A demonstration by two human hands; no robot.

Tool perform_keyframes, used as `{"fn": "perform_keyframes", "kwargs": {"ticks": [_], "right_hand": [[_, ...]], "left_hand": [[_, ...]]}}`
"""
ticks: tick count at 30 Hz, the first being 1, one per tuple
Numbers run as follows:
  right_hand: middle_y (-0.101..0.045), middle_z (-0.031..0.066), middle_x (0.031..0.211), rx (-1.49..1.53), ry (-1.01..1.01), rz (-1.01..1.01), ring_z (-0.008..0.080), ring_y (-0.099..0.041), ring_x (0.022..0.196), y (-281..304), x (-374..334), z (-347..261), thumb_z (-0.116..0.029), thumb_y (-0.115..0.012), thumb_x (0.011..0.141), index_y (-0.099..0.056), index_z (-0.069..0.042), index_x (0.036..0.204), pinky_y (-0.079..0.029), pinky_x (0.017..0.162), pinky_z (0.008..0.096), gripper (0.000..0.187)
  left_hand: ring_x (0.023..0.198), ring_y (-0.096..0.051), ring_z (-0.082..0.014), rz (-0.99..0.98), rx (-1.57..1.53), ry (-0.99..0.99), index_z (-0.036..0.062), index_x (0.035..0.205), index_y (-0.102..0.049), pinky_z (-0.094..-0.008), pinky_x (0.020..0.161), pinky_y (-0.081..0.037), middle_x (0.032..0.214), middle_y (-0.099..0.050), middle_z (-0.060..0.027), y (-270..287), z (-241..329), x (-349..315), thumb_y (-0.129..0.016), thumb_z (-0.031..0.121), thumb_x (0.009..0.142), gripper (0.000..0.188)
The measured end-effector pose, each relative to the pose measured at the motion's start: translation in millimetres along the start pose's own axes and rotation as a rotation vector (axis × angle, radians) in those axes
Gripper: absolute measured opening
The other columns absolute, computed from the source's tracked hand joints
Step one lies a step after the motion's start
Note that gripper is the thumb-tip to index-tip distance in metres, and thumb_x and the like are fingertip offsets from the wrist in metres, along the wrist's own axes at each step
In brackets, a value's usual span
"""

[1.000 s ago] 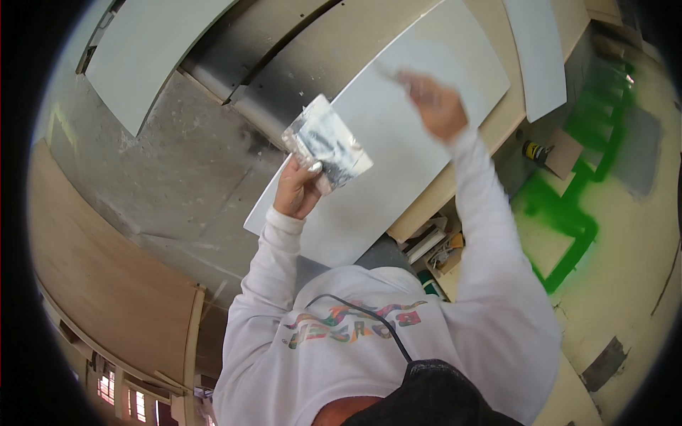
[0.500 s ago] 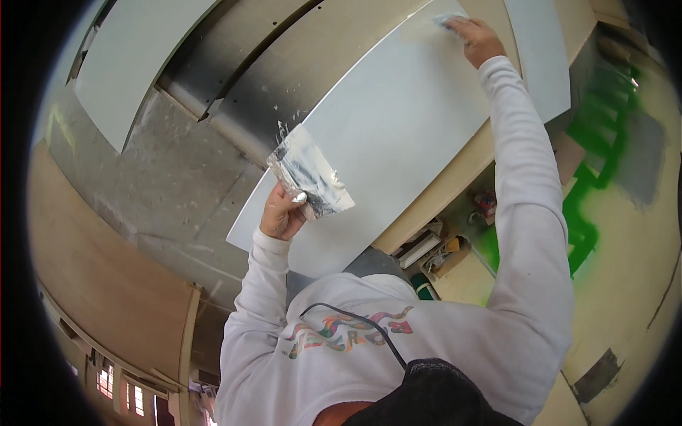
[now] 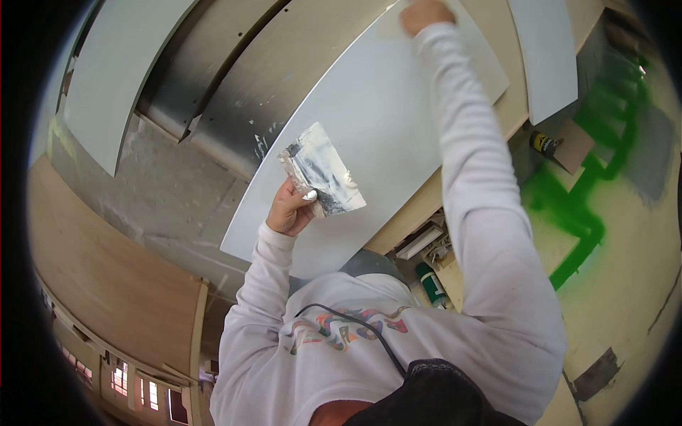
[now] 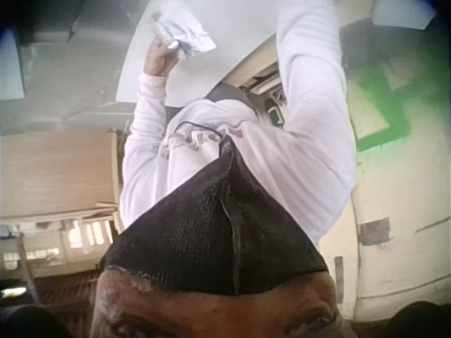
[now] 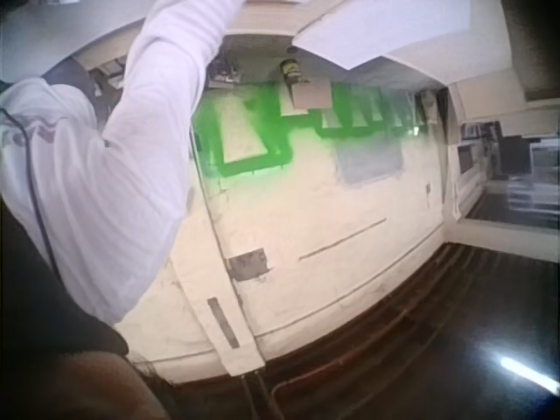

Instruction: Applying white wood putty or filler to white furniture boards using a hand-held spreader.

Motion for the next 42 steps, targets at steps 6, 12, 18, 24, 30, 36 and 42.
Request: {"fn": "perform_keyframes", "kwargs": {"ticks": [6,12,18,24,30,36,42], "right_hand": [[-0.059,0.0154,0.087,0.582,0.461,0.008,0.0302,-0.056,0.082,18,-142,-25,-0.004,-0.043,0.066,-0.06,-0.006,0.09,-0.044,0.075,0.0374,0.029],[-0.061,0.0097,0.088,0.501,0.88,0.08,0.0252,-0.057,0.081,22,-211,-14,0.009,-0.044,0.06,-0.063,-0.009,0.088,-0.045,0.075,0.0349,0.038],[-0.059,0.0053,0.096,0.056,0.86,0.536,0.0241,-0.053,0.089,42,-56,65,0.006,-0.046,0.065,-0.06,-0.012,0.094,-0.044,0.076,0.0323,0.037],[-0.059,0.0067,0.091,-0.096,1.209,0.355,0.0243,-0.054,0.082,44,-63,5,-0.005,-0.047,0.067,-0.058,-0.013,0.09,-0.043,0.077,0.0323,0.027],[-0.055,0.0027,0.103,-0.262,0.846,0.081,0.024,-0.052,0.092,-28,-120,99,0.001,-0.048,0.068,-0.057,-0.016,0.095,-0.042,0.079,0.0331,0.033],[-0.058,0.0121,0.092,-0.087,0.177,-0.241,0.0278,-0.054,0.089,-6,-159,175,-0.006,-0.047,0.071,-0.058,-0.015,0.096,-0.042,0.08,0.0349,0.029],[-0.06,0.0108,0.086,-0.237,0.527,0.051,0.027,-0.057,0.08,91,7,-7,-0.014,-0.05,0.069,-0.06,-0.011,0.086,-0.044,0.072,0.0348,0.02]], "left_hand": [[0.102,-0.048,-0.0228,-0.002,-0.002,-0.076,0.0015,0.12,-0.03,-0.0381,0.088,-0.04,0.112,-0.046,-0.0113,-22,19,4,-0.048,-0.001,0.073,0.05],[0.102,-0.048,-0.0255,-0.109,-0.101,-0.357,-0.0004,0.119,-0.032,-0.0414,0.087,-0.041,0.111,-0.048,-0.0142,-36,69,-12,-0.045,0.001,0.072,0.05],[0.101,-0.048,-0.0269,-0.122,0.025,-0.306,-0.0017,0.118,-0.031,-0.0422,0.086,-0.041,0.11,-0.047,-0.0158,-30,76,-24,-0.047,0.002,0.073,0.048],[0.102,-0.047,-0.0288,-0.062,0.074,-0.243,-0.0015,0.12,-0.029,-0.0429,0.087,-0.04,0.112,-0.045,-0.0165,-14,51,-29,-0.049,0.002,0.072,0.052],[0.099,-0.051,-0.0242,-0.069,0.068,-0.186,0.0,0.117,-0.033,-0.0392,0.084,-0.043,0.108,-0.049,-0.0128,-23,34,-35,-0.051,0.0,0.071,0.05],[0.095,-0.053,-0.0194,-0.036,0.103,-0.083,0.0012,0.117,-0.034,-0.0346,0.082,-0.045,0.103,-0.051,-0.0092,0,11,-28,-0.054,0.001,0.071,0.05],[0.096,-0.052,-0.0185,-0.037,0.125,0.036,0.0018,0.118,-0.033,-0.0328,0.081,-0.045,0.106,-0.051,-0.0079,15,-6,-33,-0.055,0.003,0.072,0.051]]}}
Point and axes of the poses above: each hand's wrist, its own x-axis towards the middle knuckle, its own y-axis out of the back of the hand, z = x × y, the point moved 6 cm from there along x, towards the middle knuckle
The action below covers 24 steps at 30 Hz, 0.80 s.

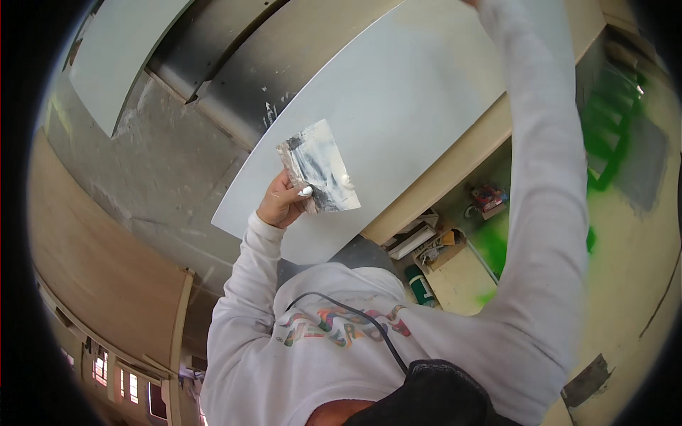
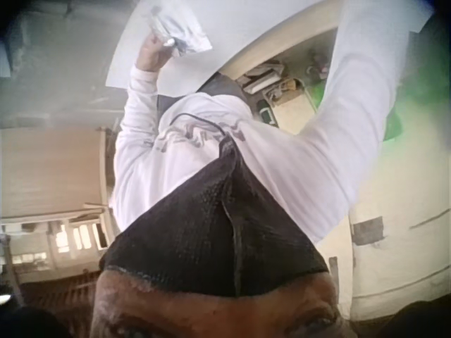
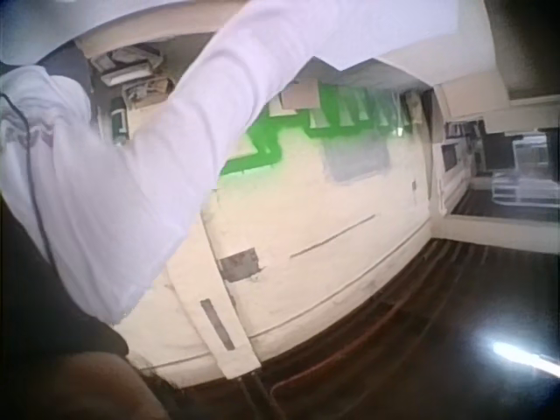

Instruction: Applying white wood putty or filler to white furniture boards using a hand-held spreader.

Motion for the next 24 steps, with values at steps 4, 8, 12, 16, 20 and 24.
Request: {"fn": "perform_keyframes", "kwargs": {"ticks": [4,8,12,16,20,24], "right_hand": [[-0.061,0.0115,0.081,-0.26,0.258,-0.068,0.0274,-0.057,0.076,-12,64,-44,-0.015,-0.051,0.064,-0.063,-0.011,0.077,-0.045,0.069,0.0355,0.018],[-0.061,0.0123,0.08,-0.332,0.297,-0.133,0.0279,-0.057,0.075,-15,53,-21,-0.016,-0.051,0.064,-0.063,-0.01,0.075,-0.045,0.068,0.0359,0.018],[-0.061,0.0131,0.078,-0.395,0.287,-0.195,0.0283,-0.057,0.075,-24,40,3,-0.018,-0.051,0.064,-0.064,-0.01,0.073,-0.045,0.068,0.0362,0.018],[-0.061,0.0137,0.078,-0.419,0.232,-0.245,0.0287,-0.058,0.074,-33,-5,26,-0.019,-0.05,0.064,-0.064,-0.01,0.072,-0.045,0.067,0.0365,0.018],[-0.061,0.0092,0.086,0.463,-0.011,-0.051,0.0231,-0.058,0.082,-9,-94,47,-0.004,-0.047,0.07,-0.058,-0.01,0.095,-0.044,0.075,0.0312,0.028],[-0.061,0.0104,0.083,0.011,0.039,0.052,0.0216,-0.058,0.078,22,-28,-4,-0.008,-0.052,0.067,-0.06,-0.007,0.085,-0.045,0.07,0.0309,0.02]], "left_hand": [[0.098,-0.051,-0.0199,0.079,-0.066,-0.044,0.0002,0.117,-0.033,-0.0349,0.085,-0.042,0.105,-0.051,-0.0087,18,-3,-16,-0.057,0.003,0.069,0.053],[0.098,-0.05,-0.0194,0.12,-0.111,-0.058,0.0002,0.118,-0.033,-0.0333,0.087,-0.04,0.107,-0.05,-0.0088,27,-6,-21,-0.058,0.003,0.069,0.056],[0.098,-0.051,-0.019,0.111,-0.097,-0.057,0.0002,0.118,-0.033,-0.033,0.087,-0.04,0.107,-0.05,-0.0089,29,-1,-17,-0.057,0.002,0.069,0.054],[0.098,-0.051,-0.0182,0.077,-0.022,-0.058,0.0003,0.118,-0.034,-0.033,0.086,-0.04,0.104,-0.051,-0.0081,23,12,-23,-0.057,0.003,0.07,0.053],[0.093,-0.053,-0.0159,0.037,0.042,-0.045,0.0025,0.117,-0.036,-0.0299,0.081,-0.043,0.103,-0.053,-0.0058,8,28,-16,-0.056,0.003,0.071,0.05],[0.088,-0.054,-0.0141,0.03,0.123,0.038,0.0045,0.115,-0.038,-0.0274,0.076,-0.044,0.101,-0.053,-0.0043,-1,29,-7,-0.056,0.003,0.072,0.047]]}}
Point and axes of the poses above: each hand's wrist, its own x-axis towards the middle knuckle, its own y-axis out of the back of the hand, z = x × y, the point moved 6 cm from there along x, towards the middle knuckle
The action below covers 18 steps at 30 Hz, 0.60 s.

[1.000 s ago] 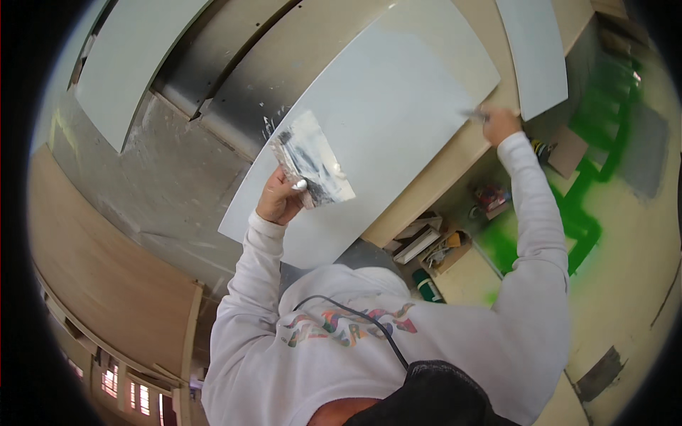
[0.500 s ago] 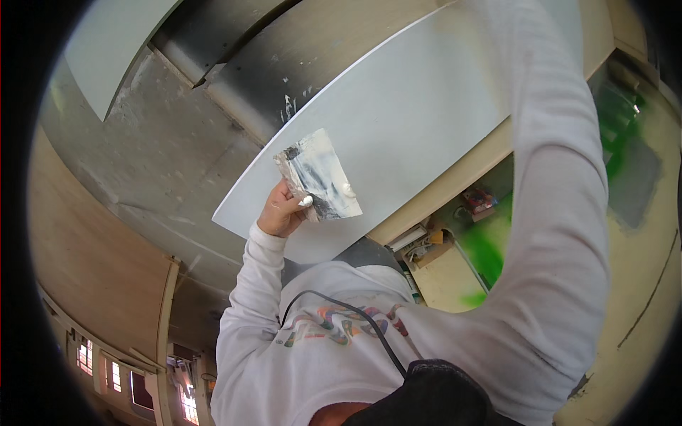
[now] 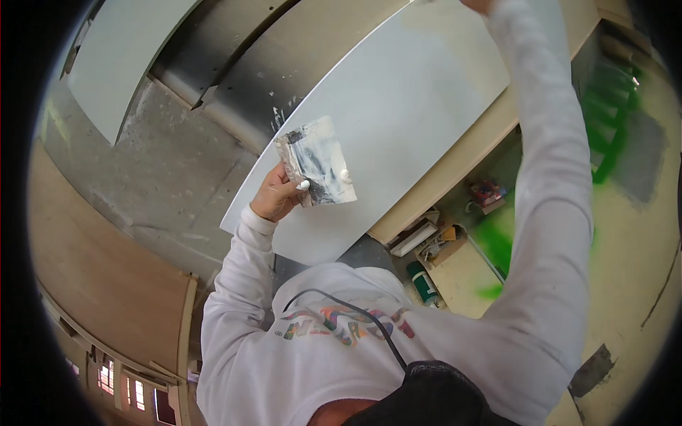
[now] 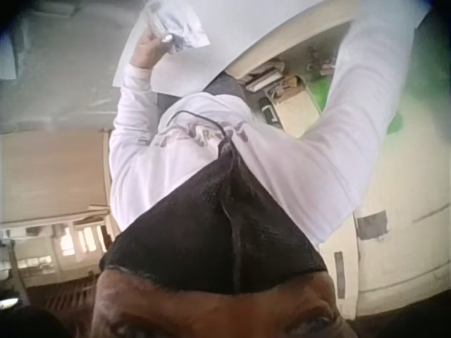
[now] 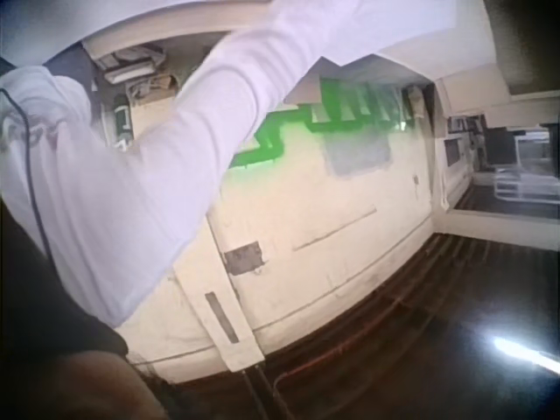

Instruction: Applying white wood putty or filler to white furniture boards using a hand-held spreader.

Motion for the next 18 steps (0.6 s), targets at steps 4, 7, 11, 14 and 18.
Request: {"fn": "perform_keyframes", "kwargs": {"ticks": [4,7,11,14,18], "right_hand": [[-0.06,0.0142,0.081,-0.263,0.274,-0.158,0.0285,-0.058,0.075,-23,90,-69,-0.014,-0.05,0.066,-0.064,-0.006,0.074,-0.045,0.068,0.036,0.018],[-0.06,0.0143,0.082,-0.222,0.296,-0.2,0.0286,-0.058,0.076,-47,109,-76,-0.013,-0.049,0.067,-0.063,-0.006,0.077,-0.045,0.069,0.0359,0.019],[-0.06,0.0143,0.083,-0.111,0.272,-0.183,0.0289,-0.057,0.076,-50,123,-93,-0.014,-0.049,0.067,-0.063,-0.006,0.079,-0.045,0.069,0.036,0.02],[-0.06,0.0143,0.083,-0.028,0.227,-0.174,0.0291,-0.057,0.077,-44,117,-84,-0.014,-0.048,0.068,-0.063,-0.006,0.08,-0.045,0.07,0.036,0.02],[-0.06,0.0143,0.084,0.11,0.125,-0.149,0.0293,-0.057,0.077,-29,85,-52,-0.015,-0.048,0.069,-0.062,-0.007,0.081,-0.045,0.07,0.0361,0.021]], "left_hand": [[0.088,-0.054,-0.0141,0.006,0.003,-0.004,0.0046,0.115,-0.038,-0.0283,0.075,-0.044,0.101,-0.053,-0.0042,5,-13,4,-0.055,0.004,0.073,0.046],[0.09,-0.054,-0.0145,-0.063,-0.074,-0.015,0.0045,0.115,-0.038,-0.0295,0.076,-0.044,0.101,-0.054,-0.0043,4,-27,12,-0.055,0.004,0.073,0.045],[0.093,-0.053,-0.0161,-0.016,-0.122,-0.005,0.0038,0.115,-0.038,-0.0318,0.08,-0.043,0.103,-0.053,-0.0054,14,-29,4,-0.054,0.004,0.074,0.045],[0.094,-0.053,-0.0164,0.012,-0.103,0.013,0.0031,0.116,-0.037,-0.0315,0.082,-0.042,0.105,-0.052,-0.0059,30,-32,1,-0.054,0.004,0.074,0.045],[0.096,-0.051,-0.0168,0.055,-0.155,-0.073,0.0026,0.117,-0.036,-0.0311,0.084,-0.041,0.107,-0.051,-0.0067,41,-28,-4,-0.054,0.003,0.074,0.047]]}}
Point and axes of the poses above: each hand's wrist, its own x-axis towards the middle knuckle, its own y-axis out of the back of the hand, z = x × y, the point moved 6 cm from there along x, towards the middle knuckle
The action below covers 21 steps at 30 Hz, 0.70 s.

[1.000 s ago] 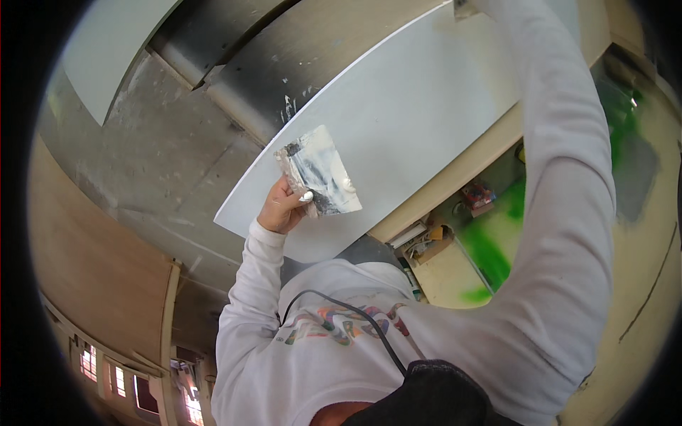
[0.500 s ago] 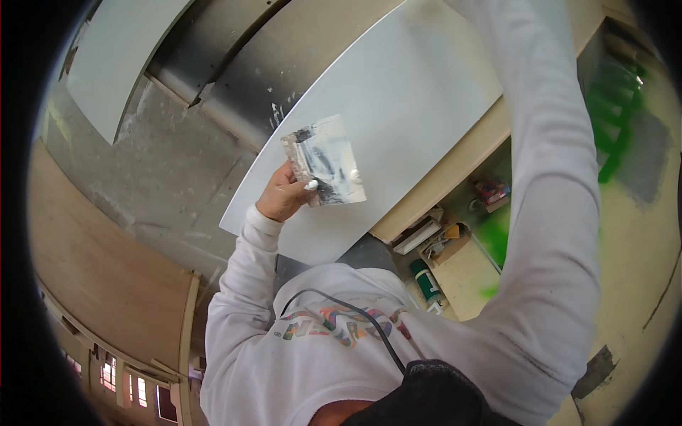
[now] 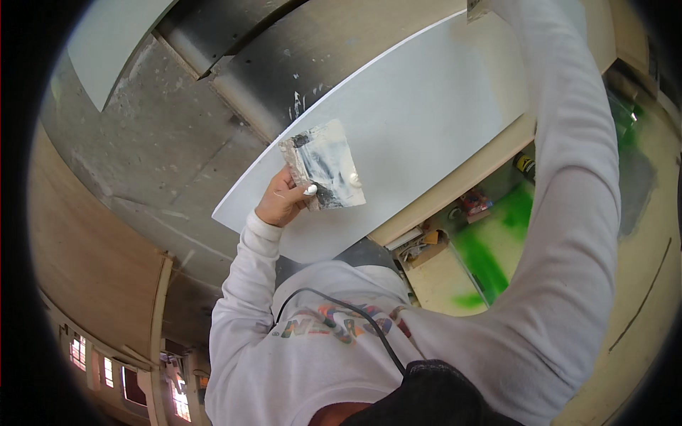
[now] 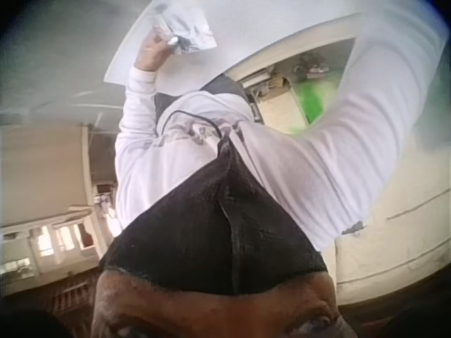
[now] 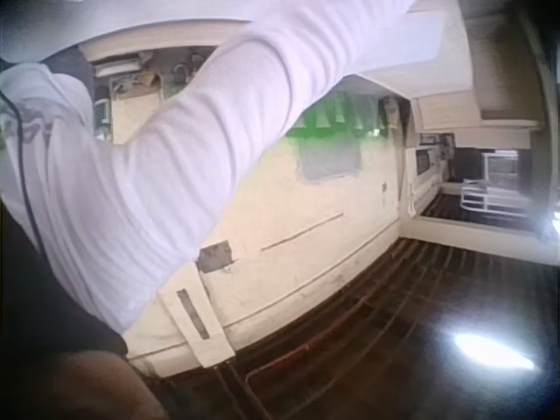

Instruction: Applying white wood putty or filler to white furniture boards using a hand-held spreader.

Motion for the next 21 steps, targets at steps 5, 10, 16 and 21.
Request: {"fn": "perform_keyframes", "kwargs": {"ticks": [5,10,16,21], "right_hand": [[-0.06,0.0142,0.084,0.22,-0.1,0.077,0.0296,-0.057,0.077,27,-74,6,-0.015,-0.048,0.069,-0.062,-0.007,0.083,-0.045,0.07,0.0361,0.022],[-0.053,0.0109,0.11,1.423,0.24,0.615,0.0164,-0.05,0.101,-37,-242,-103,0.011,-0.053,0.071,-0.05,0.001,0.109,-0.04,0.086,0.0279,0.039],[-0.059,0.0127,0.096,0.786,0.052,0.791,0.0287,-0.053,0.097,-19,-318,-153,0.015,-0.047,0.059,-0.059,-0.003,0.094,-0.043,0.082,0.033,0.041],[-0.06,0.0086,0.095,0.553,-0.059,0.809,0.0266,-0.056,0.086,3,-372,-141,0.011,-0.048,0.062,-0.06,-0.005,0.092,-0.044,0.079,0.0338,0.035]], "left_hand": [[0.103,-0.047,-0.0196,-0.037,-0.139,-0.229,0.0011,0.12,-0.031,-0.0329,0.088,-0.039,0.112,-0.046,-0.0093,-37,42,13,-0.051,0.001,0.072,0.052],[0.098,-0.05,-0.0243,-0.19,-0.175,-0.312,0.0038,0.121,-0.029,-0.0403,0.079,-0.046,0.111,-0.046,-0.0111,-118,79,16,-0.043,0.002,0.077,0.046],[0.097,-0.052,-0.0223,-0.231,0.064,-0.359,0.0038,0.119,-0.031,-0.0372,0.079,-0.047,0.107,-0.049,-0.0105,-156,74,-16,-0.043,-0.001,0.076,0.045],[0.08,-0.052,-0.0108,-0.24,0.563,-0.344,0.001,0.109,-0.041,-0.0214,0.066,-0.043,0.092,-0.053,-0.0056,-162,65,-38,-0.045,-0.002,0.075,0.034]]}}
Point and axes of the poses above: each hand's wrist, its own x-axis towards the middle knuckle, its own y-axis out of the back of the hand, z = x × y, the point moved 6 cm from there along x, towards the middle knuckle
